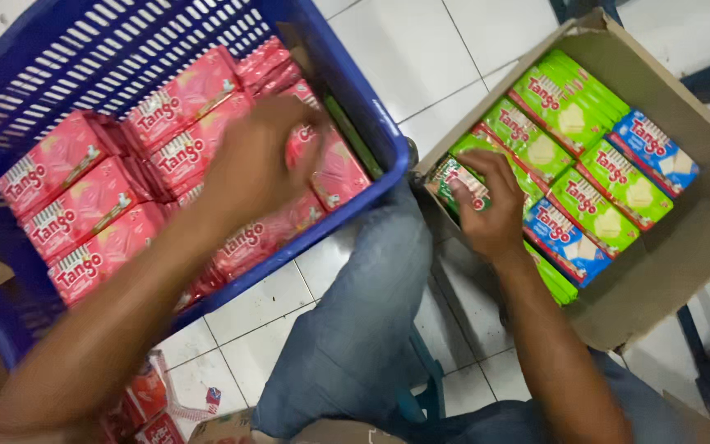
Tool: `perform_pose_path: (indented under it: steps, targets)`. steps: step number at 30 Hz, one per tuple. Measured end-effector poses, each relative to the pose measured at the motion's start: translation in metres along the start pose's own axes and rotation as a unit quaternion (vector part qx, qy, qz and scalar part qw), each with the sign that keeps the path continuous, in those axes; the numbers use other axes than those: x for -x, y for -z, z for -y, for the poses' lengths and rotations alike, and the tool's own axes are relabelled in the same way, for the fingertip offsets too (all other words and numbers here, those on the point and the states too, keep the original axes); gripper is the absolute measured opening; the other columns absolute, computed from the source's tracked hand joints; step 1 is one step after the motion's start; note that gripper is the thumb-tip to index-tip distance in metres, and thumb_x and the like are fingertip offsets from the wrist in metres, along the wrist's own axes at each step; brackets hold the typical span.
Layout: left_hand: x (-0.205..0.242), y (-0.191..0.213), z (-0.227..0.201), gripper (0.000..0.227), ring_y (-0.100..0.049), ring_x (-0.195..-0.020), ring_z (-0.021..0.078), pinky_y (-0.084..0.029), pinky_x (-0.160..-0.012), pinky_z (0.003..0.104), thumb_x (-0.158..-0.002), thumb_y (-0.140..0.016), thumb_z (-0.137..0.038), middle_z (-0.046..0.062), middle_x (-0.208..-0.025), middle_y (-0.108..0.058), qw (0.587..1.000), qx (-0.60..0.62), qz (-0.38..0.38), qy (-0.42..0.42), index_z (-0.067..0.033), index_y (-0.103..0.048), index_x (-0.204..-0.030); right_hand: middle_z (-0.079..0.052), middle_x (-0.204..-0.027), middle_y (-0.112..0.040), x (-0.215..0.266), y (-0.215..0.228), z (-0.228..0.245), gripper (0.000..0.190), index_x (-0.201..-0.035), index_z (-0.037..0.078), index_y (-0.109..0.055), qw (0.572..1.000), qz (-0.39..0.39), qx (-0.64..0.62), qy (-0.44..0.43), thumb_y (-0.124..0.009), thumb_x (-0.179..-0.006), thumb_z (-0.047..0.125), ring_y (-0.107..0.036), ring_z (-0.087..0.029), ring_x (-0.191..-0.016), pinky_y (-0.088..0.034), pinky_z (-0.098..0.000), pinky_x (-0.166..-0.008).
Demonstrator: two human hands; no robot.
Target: The person transfers small packs of Tango biscuits from a blue plastic basket into a cardboard box. They pick up packs one by one or in small groups and place them into the box, arranging them in neat rows. The process continues until the box is filled.
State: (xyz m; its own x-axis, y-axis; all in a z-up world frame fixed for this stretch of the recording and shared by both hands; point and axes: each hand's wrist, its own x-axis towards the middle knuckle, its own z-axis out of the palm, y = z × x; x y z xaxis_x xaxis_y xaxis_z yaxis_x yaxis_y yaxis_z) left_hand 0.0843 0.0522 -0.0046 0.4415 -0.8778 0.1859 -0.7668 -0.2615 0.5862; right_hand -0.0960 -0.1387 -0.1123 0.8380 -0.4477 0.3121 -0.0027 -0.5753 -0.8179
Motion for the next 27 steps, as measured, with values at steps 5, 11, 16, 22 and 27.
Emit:
perform_pose_path:
  steps: [5,11,16,22,27]
  targets:
    - [-0.044,-0.016,0.114,0.015,-0.050,-0.073,0.0315,-0.040,-0.060,0.044,-0.079,-0.054,-0.014,0.011,-0.073,-0.055,0.954,-0.250,0.065,-0.152,-0.0028,-0.054,-0.068,-0.016,-0.104,-0.052,-0.062,-0.003,0.059,0.018,-0.099,0.002,-0.058,0.957,0.038,0.036,0.284,-0.048,-0.085,0.005,-0.049,-0.036,-0.101,-0.037,-0.0441,-0.090]
    - [-0.077,-0.056,0.136,0.051,-0.058,-0.086,0.0236,-0.030,-0.088,0.039,-0.090,-0.026,-0.044,0.005,-0.078,-0.067,0.824,-0.444,0.347,-0.055,-0.0192,-0.070,-0.080,-0.010,-0.101,-0.061,-0.103,-0.014,0.054,0.020,-0.093,0.005,-0.061,0.904,0.195,0.031,0.381,-0.045,-0.081,0.005,-0.054,-0.033,-0.106,-0.039,-0.0418,-0.080]
    - [-0.085,-0.087,0.158,0.058,-0.050,-0.112,0.0270,-0.032,-0.095,0.042,-0.087,-0.019,-0.044,0.013,-0.111,-0.059,0.809,-0.375,0.452,0.035,-0.0091,-0.059,-0.110,-0.023,-0.117,-0.050,-0.113,-0.017,0.035,0.031,-0.106,-0.003,-0.055,0.921,0.216,-0.057,0.321,-0.033,-0.087,0.008,-0.046,-0.042,-0.117,-0.041,-0.0485,-0.094]
    - [-0.099,-0.132,0.194,0.055,-0.026,-0.130,0.0302,-0.019,-0.106,0.044,-0.080,-0.028,-0.028,0.020,-0.133,-0.036,0.749,-0.347,0.565,0.010,-0.0046,-0.038,-0.130,-0.024,-0.116,-0.050,-0.109,-0.022,0.034,0.030,-0.102,-0.005,-0.055,0.937,0.205,-0.126,0.255,-0.032,-0.087,0.007,-0.047,-0.041,-0.115,-0.039,-0.0472,-0.101]
    - [-0.109,-0.102,0.148,0.055,-0.021,-0.132,0.0285,-0.016,-0.107,0.043,-0.082,-0.027,-0.031,0.010,-0.139,-0.028,0.767,-0.326,0.552,0.036,-0.0146,-0.028,-0.135,-0.024,-0.114,-0.051,-0.109,-0.024,0.033,0.031,-0.101,-0.005,-0.056,0.936,0.197,-0.127,0.263,-0.032,-0.087,0.009,-0.048,-0.040,-0.114,-0.042,-0.0477,-0.098]
